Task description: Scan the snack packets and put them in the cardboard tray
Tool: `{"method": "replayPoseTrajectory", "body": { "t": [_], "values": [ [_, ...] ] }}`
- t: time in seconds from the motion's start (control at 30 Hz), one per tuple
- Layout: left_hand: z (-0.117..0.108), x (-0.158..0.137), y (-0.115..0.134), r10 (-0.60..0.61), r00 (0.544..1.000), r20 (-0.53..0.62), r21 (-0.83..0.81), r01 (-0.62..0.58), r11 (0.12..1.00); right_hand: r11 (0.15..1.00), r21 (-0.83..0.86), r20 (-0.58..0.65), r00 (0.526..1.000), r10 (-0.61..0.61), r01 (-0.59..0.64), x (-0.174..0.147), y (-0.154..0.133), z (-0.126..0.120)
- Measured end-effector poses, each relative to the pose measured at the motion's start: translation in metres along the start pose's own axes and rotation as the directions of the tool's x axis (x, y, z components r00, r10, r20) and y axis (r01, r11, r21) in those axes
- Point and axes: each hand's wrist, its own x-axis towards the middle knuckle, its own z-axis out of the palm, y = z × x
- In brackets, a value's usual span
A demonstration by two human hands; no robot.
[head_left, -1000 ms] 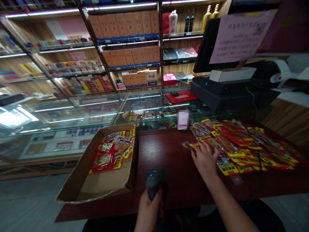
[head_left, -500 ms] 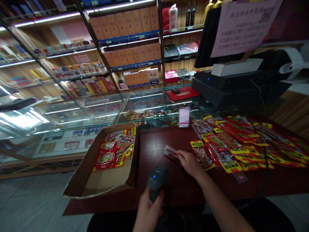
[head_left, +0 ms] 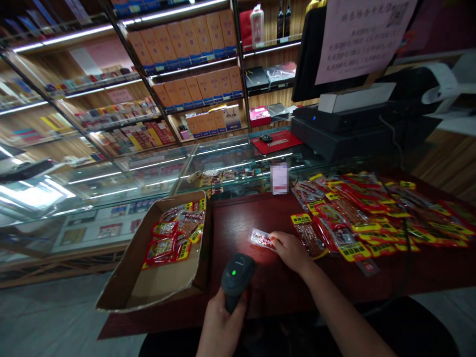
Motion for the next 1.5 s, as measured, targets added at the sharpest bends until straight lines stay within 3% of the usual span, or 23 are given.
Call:
{"method": "replayPoseTrajectory", "body": {
  "t": [0.17,0.33,0.4,0.5,0.6,0.7,0.77,0.87,0.93,1.0,1.07,1.13,1.2,1.27,1.3,1.37,1.43,1.5],
  "values": [
    [0.006,0.001,-0.002,-0.067,0.997,0.027,-0.095,0.07,0.993,0.999,0.052,0.016,1.0,0.008,-0.008,-0.002,0.003,0.002],
    [0.012,0.009,-0.017,-0.167,0.983,0.078,-0.267,0.182,0.946,0.986,0.162,-0.092,0.994,0.051,-0.036,-0.002,0.018,0.007],
    [0.013,0.014,-0.022,-0.179,0.981,0.078,-0.33,0.195,0.924,0.986,0.165,-0.105,0.993,0.052,-0.034,0.003,0.01,0.005],
    [0.012,0.018,-0.024,-0.204,0.974,0.095,-0.366,0.225,0.903,0.991,0.124,-0.03,0.999,-0.043,0.046,0.013,-0.036,0.001],
    [0.011,0.017,-0.022,-0.215,0.969,0.123,-0.362,0.245,0.899,0.98,0.103,0.092,0.98,-0.178,0.168,0.032,-0.111,0.009],
    [0.011,0.014,-0.021,-0.201,0.97,0.139,-0.384,0.24,0.892,0.939,0.08,0.251,0.905,-0.344,0.335,0.058,-0.183,0.039],
    [0.011,0.013,-0.022,-0.189,0.973,0.13,-0.413,0.227,0.882,0.906,-0.001,0.418,0.824,-0.383,0.422,0.073,-0.219,0.071],
    [0.012,0.014,-0.026,-0.193,0.975,0.112,-0.438,0.223,0.871,0.869,-0.09,0.601,0.723,-0.342,0.486,0.084,-0.255,0.121],
    [0.011,0.016,-0.03,-0.214,0.972,0.1,-0.451,0.236,0.861,0.866,-0.106,0.615,0.717,-0.329,0.489,0.084,-0.269,0.143],
    [0.01,0.018,-0.033,-0.221,0.971,0.086,-0.458,0.236,0.857,0.867,-0.139,0.579,0.75,-0.321,0.479,0.084,-0.272,0.147],
    [0.008,0.02,-0.033,-0.207,0.975,0.075,-0.446,0.218,0.868,0.872,-0.153,0.504,0.796,-0.335,0.464,0.085,-0.261,0.131],
    [0.007,0.021,-0.032,-0.178,0.98,0.084,-0.413,0.197,0.889,0.897,-0.142,0.38,0.859,-0.342,0.419,0.081,-0.23,0.099],
    [0.006,0.022,-0.03,-0.157,0.982,0.105,-0.388,0.186,0.903,0.934,-0.175,0.199,0.94,-0.278,0.313,0.069,-0.182,0.055],
    [0.007,0.021,-0.028,-0.159,0.981,0.113,-0.368,0.19,0.91,0.93,-0.35,-0.025,0.991,-0.132,0.115,0.048,-0.122,0.011],
    [0.007,0.02,-0.027,-0.164,0.98,0.11,-0.36,0.193,0.913,0.882,-0.471,-0.148,0.988,-0.049,-0.027,0.035,-0.091,-0.007],
    [0.008,0.02,-0.026,-0.172,0.981,0.095,-0.341,0.194,0.92,0.716,-0.638,-0.344,0.937,0.064,-0.283,0.006,-0.037,-0.031],
    [0.009,0.019,-0.024,-0.165,0.983,0.078,-0.328,0.182,0.927,0.614,-0.693,-0.425,0.902,0.075,-0.378,-0.021,-0.002,-0.036],
    [0.009,0.019,-0.023,-0.144,0.987,0.071,-0.324,0.159,0.933,0.601,-0.704,-0.436,0.898,0.055,-0.378,-0.04,0.009,-0.027]
  ]
}}
